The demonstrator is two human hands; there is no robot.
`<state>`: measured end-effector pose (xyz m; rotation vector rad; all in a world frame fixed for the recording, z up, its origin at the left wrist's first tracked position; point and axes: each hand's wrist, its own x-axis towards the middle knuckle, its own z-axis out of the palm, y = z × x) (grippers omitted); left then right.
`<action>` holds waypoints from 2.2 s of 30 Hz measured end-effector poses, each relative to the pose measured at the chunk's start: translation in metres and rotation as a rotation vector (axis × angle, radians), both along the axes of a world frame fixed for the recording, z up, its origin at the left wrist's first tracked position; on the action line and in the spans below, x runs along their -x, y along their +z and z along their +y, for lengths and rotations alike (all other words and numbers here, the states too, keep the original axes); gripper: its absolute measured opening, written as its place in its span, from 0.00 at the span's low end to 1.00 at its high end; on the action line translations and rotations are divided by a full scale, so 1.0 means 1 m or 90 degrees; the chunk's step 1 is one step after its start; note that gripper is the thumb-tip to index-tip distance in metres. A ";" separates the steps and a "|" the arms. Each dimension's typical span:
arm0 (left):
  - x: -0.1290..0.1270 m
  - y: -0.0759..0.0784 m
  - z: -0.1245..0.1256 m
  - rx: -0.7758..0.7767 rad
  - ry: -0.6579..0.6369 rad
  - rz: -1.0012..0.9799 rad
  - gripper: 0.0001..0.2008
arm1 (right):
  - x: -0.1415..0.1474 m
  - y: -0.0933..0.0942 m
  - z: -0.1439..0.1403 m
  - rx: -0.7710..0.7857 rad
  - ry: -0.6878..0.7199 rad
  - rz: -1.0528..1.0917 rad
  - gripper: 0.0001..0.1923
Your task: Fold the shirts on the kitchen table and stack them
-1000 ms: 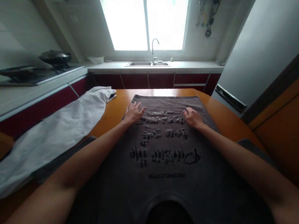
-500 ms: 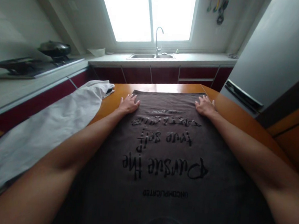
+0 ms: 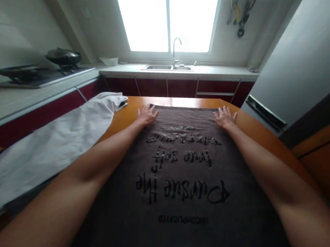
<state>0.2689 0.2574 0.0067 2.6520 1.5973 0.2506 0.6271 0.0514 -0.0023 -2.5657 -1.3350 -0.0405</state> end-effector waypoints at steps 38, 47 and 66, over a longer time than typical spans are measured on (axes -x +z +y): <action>0.051 0.014 -0.246 0.044 -0.212 -0.029 0.32 | 0.275 -0.005 -0.220 -0.013 0.278 0.063 0.31; 0.045 0.005 -0.210 0.082 -0.153 -0.001 0.35 | 0.271 -0.018 -0.217 -0.009 0.283 0.033 0.30; 0.146 0.027 -0.253 0.030 -0.140 -0.036 0.30 | 0.265 -0.030 -0.217 -0.020 0.281 0.029 0.31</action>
